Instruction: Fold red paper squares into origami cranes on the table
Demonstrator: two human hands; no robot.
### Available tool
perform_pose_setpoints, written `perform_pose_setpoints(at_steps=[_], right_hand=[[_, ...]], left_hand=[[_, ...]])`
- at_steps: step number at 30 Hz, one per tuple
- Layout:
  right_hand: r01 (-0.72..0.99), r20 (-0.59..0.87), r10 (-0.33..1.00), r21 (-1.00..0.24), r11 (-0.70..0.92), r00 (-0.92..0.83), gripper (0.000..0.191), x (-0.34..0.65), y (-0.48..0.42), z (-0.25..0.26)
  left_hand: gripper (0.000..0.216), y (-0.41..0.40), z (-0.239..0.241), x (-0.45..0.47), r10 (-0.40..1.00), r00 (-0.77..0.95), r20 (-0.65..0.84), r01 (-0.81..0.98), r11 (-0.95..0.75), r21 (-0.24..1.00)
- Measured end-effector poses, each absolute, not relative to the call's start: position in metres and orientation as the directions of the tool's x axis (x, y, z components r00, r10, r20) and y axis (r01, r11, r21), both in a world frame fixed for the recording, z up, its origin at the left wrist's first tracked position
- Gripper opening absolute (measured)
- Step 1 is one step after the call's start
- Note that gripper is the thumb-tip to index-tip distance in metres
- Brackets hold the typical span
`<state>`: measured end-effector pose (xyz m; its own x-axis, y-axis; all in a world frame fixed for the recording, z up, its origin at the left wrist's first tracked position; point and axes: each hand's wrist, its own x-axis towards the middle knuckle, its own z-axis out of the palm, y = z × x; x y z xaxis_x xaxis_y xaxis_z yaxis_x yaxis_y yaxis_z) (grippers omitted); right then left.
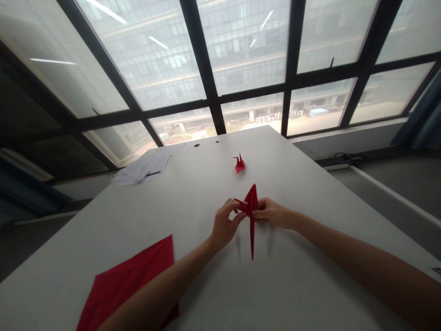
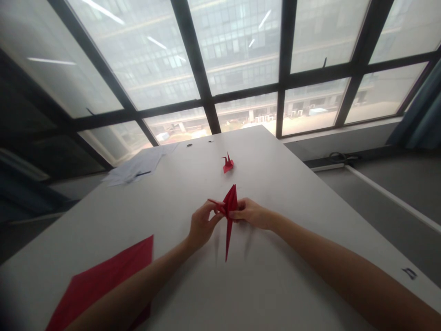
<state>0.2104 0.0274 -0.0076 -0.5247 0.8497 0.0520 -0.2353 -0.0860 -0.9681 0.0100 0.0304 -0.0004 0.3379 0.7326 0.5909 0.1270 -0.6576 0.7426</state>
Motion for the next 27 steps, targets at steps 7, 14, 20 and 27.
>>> perform_pose_setpoints(at_steps=[7,14,20,27], right_hand=[[-0.196,0.062,0.849,-0.979,-0.049,-0.524,0.038,0.211,0.026,-0.008],[-0.165,0.07,0.839,-0.986,-0.024,-0.539,0.036,0.21,0.026,-0.009],[-0.167,0.1,0.873,-0.986,0.022,-0.478,0.04,0.206,0.025,-0.009],[-0.124,0.145,0.924,-0.986,0.107,-0.355,0.039,0.199,0.021,-0.008]], left_hand=[[0.032,0.026,-0.004,0.02,0.825,0.318,0.468,-0.084,-0.467,0.88],[0.015,0.022,0.001,0.02,0.819,0.371,0.438,-0.065,-0.447,0.892],[0.021,0.022,0.003,0.021,0.834,0.338,0.436,-0.069,-0.44,0.895],[0.014,0.025,-0.001,0.021,0.838,0.288,0.464,0.003,-0.486,0.874]])
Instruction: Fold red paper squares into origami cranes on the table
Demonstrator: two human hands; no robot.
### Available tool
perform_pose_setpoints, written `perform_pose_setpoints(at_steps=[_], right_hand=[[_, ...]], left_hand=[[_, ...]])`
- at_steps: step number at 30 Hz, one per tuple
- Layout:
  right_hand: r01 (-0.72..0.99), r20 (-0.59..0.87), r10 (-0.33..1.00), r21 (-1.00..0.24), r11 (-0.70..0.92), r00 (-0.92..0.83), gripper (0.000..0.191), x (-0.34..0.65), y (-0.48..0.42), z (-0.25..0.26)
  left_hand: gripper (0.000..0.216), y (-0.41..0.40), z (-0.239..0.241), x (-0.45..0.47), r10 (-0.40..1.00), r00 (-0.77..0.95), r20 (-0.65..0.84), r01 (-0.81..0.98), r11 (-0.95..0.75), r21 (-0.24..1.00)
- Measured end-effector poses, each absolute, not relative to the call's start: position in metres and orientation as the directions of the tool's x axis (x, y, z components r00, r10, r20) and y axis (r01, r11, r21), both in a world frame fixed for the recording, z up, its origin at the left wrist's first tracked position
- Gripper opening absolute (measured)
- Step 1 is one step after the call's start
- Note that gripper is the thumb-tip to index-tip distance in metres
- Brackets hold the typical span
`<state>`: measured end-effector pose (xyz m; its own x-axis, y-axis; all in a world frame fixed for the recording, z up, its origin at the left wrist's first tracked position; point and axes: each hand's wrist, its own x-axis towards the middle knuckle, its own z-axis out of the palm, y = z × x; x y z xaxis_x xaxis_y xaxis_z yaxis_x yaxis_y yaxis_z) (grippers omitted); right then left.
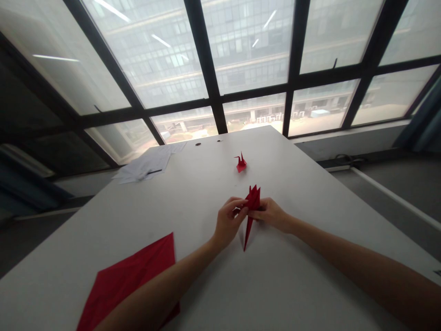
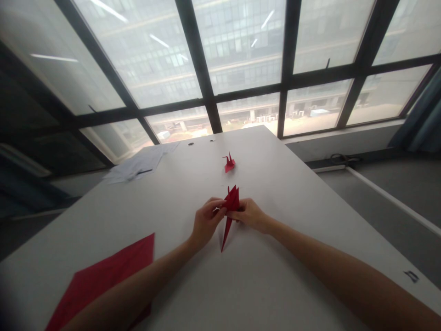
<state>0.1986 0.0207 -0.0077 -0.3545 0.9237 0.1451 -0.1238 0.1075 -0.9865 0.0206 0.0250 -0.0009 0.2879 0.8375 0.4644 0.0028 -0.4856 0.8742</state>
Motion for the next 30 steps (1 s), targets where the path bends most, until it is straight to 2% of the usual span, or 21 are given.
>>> perform_pose_setpoints(at_steps=[2,8,13,20,30], right_hand=[[-0.112,0.159,0.937,-0.985,0.13,-0.311,0.038,0.1979,0.0195,-0.0065],[-0.134,0.191,0.95,-0.978,0.161,-0.249,0.034,0.1962,0.0179,-0.0055],[-0.144,0.207,0.962,-0.973,0.183,-0.176,0.03,0.194,0.0174,-0.0055],[-0.276,0.171,0.985,-0.946,0.168,0.01,0.03,0.1969,0.0232,-0.0072],[-0.299,0.115,0.992,-0.946,0.126,0.056,0.033,0.1939,0.0246,-0.009]], left_hand=[[0.015,0.0252,-0.002,0.0207,0.843,0.27,0.466,0.031,-0.491,0.871],[0.044,0.0238,-0.0033,0.0222,0.895,0.217,0.389,-0.012,-0.396,0.918],[0.022,0.0268,-0.0002,0.0214,0.918,0.24,0.316,0.027,-0.332,0.943],[0.025,0.0258,-0.0015,0.0211,0.914,0.343,0.217,-0.018,-0.224,0.974],[0.031,0.0263,0.0004,0.0233,0.914,0.397,0.082,0.073,-0.121,0.99]])
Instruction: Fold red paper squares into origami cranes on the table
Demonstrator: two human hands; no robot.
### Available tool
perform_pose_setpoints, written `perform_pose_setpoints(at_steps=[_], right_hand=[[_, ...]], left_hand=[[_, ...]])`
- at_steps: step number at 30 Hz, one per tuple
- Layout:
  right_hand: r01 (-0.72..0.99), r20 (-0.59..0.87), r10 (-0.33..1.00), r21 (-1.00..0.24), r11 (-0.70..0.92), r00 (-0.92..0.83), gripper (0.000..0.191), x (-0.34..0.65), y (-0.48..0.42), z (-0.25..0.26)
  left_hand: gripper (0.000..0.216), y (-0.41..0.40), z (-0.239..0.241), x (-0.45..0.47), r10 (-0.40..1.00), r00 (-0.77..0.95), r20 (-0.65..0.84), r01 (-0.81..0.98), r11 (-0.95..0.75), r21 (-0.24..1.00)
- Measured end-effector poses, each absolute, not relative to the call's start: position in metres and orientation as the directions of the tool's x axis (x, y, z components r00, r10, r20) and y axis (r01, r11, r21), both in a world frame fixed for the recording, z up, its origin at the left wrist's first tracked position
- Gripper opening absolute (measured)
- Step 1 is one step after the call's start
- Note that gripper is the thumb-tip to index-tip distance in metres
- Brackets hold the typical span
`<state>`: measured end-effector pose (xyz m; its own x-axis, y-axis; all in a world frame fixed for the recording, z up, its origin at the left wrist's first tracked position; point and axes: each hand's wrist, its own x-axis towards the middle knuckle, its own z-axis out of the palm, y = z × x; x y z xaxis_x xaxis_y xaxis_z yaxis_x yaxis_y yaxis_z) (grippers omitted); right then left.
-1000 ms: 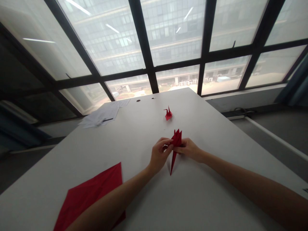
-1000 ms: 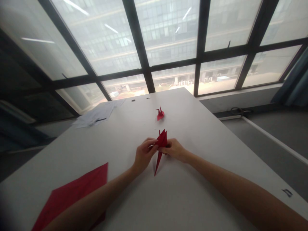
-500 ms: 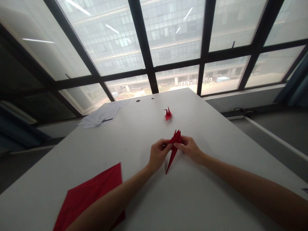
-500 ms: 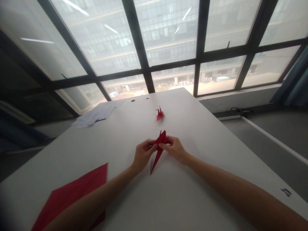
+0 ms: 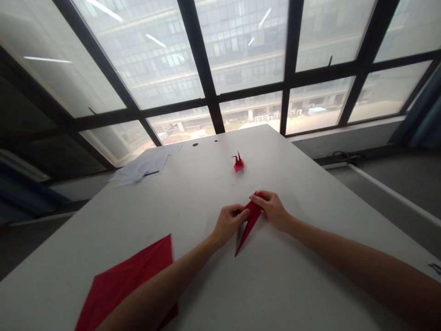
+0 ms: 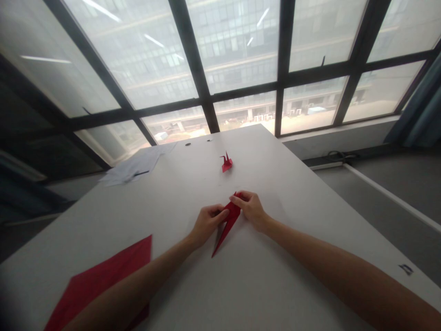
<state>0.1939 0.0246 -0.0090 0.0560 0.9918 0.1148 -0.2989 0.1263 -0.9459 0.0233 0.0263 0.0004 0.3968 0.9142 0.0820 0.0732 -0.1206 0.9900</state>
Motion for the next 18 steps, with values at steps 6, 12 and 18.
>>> perform_pose_setpoints(at_steps=[6,12,18], right_hand=[[-0.328,0.084,0.992,-0.938,0.11,0.091,0.029,0.193,0.024,-0.01],[-0.223,0.124,0.988,-0.97,0.101,-0.095,0.03,0.193,0.022,-0.009],[-0.166,0.129,0.99,-0.979,0.119,-0.051,0.03,0.19,0.025,-0.011]], left_hand=[[0.028,0.025,0.004,0.022,0.908,0.41,0.083,0.078,-0.126,0.989],[0.029,0.031,-0.001,0.018,0.953,0.261,0.156,0.013,-0.165,0.986],[0.029,0.036,-0.007,0.019,0.941,0.335,0.044,-0.023,-0.039,0.999]])
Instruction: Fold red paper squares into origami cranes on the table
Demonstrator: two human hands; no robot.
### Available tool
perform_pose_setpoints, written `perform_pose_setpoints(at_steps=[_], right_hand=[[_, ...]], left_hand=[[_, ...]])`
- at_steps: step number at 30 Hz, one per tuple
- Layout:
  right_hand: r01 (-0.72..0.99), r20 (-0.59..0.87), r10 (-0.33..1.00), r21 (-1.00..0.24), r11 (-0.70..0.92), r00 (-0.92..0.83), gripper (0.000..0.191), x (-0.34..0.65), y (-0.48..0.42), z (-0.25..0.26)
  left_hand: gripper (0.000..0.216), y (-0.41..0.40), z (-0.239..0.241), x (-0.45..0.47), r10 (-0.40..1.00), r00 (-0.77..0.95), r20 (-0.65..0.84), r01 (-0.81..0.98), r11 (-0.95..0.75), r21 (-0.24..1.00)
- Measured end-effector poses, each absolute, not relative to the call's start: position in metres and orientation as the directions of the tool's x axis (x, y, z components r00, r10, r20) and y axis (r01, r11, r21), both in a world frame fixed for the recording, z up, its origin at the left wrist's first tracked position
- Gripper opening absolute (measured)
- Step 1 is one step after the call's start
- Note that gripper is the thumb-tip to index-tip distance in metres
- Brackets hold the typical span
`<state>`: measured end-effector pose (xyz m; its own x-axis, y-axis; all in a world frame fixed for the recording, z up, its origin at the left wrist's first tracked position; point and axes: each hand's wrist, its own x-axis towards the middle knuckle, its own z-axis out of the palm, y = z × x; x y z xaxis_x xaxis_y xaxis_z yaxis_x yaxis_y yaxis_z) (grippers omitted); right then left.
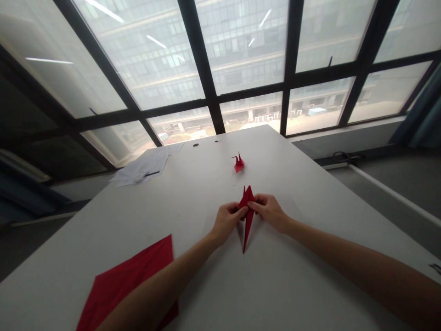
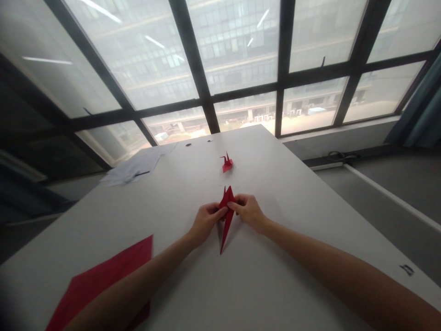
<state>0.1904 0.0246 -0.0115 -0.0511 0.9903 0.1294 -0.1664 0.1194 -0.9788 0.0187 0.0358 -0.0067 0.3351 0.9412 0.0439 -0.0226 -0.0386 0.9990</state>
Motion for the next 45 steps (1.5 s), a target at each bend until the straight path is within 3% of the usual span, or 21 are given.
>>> perform_pose_setpoints(at_steps=[5,11,19,25,36,45], right_hand=[[-0.097,0.215,0.97,-0.969,0.227,0.115,0.029,0.192,0.025,-0.013],[0.079,0.304,0.952,-0.949,0.305,-0.031,0.017,0.189,0.016,-0.015],[0.081,0.365,0.93,-0.929,0.361,0.035,0.013,0.184,0.012,-0.012],[0.289,0.489,0.872,-0.833,0.472,-0.012,0.012,0.183,0.002,-0.007],[0.282,0.462,0.886,-0.848,0.449,-0.023,0.008,0.183,0.006,-0.011],[0.426,0.58,0.814,-0.73,0.535,-0.027,0.011,0.182,0.006,-0.01]], left_hand=[[0.03,0.039,-0.007,0.018,0.971,0.241,0.0,-0.16,0.039,0.986],[0.033,0.035,-0.001,0.018,0.962,0.272,-0.027,-0.254,0.099,0.962],[0.03,0.034,0.003,0.018,0.977,0.21,0.048,-0.2,-0.005,0.98],[0.024,0.04,-0.002,0.017,0.997,0.08,0.015,-0.272,0.007,0.962],[0.027,0.038,-0.007,0.018,0.998,0.059,-0.014,-0.257,0.029,0.966],[0.029,0.03,-0.001,0.019,0.996,0.081,0.03,-0.136,-0.019,0.991]])
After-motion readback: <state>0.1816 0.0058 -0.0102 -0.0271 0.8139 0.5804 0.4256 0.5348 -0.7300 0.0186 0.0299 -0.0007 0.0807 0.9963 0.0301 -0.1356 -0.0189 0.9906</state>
